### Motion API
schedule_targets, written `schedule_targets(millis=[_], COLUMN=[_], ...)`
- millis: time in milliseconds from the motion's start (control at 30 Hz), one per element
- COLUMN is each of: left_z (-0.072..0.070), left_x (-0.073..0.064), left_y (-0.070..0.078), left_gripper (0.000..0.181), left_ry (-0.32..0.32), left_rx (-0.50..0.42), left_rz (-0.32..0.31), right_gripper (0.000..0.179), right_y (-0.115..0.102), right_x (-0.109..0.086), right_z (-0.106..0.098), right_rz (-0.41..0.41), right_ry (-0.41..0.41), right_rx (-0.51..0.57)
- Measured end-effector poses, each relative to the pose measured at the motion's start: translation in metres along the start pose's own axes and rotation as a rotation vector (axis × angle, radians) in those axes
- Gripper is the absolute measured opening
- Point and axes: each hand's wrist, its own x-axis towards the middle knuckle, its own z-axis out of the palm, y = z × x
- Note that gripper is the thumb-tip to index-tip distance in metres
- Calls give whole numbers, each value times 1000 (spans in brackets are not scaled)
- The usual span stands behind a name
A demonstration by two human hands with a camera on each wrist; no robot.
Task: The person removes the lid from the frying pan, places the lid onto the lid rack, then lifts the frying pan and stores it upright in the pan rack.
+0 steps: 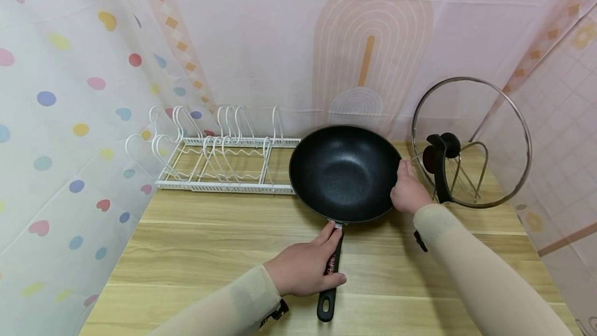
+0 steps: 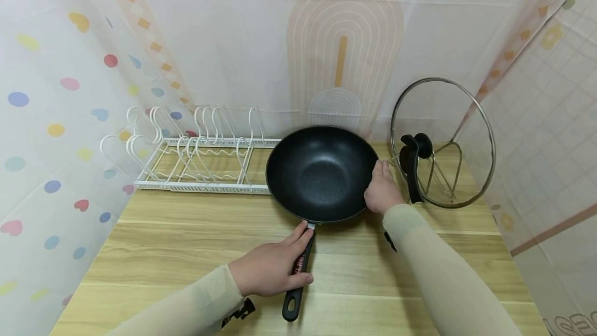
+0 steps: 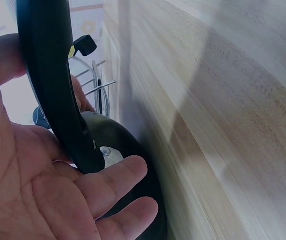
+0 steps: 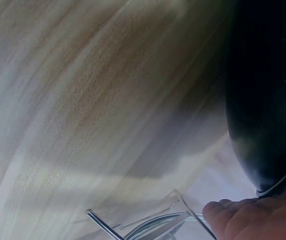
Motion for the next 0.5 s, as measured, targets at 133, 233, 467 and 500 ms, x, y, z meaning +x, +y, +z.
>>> schedule_targets(millis=[133, 233, 467, 500], left_z=[1, 0, -2, -2], left_x=[1, 2, 0, 0], left_y=[1, 2, 5, 5], left_gripper=[92, 92, 93, 93], left_ry=[6, 9, 7, 6], left_rx=[4, 7, 16, 14], left_rz=[2, 0, -15, -17], right_gripper=[75, 76, 79, 80], right_y=[1, 2, 4, 4], right_x=[2, 3, 1, 0], right_z=[-2, -3, -3, -2], right_rz=[-3, -7, 25, 32], right_ry=[-5, -4, -7, -9], right_rx=[-6, -2, 47, 63])
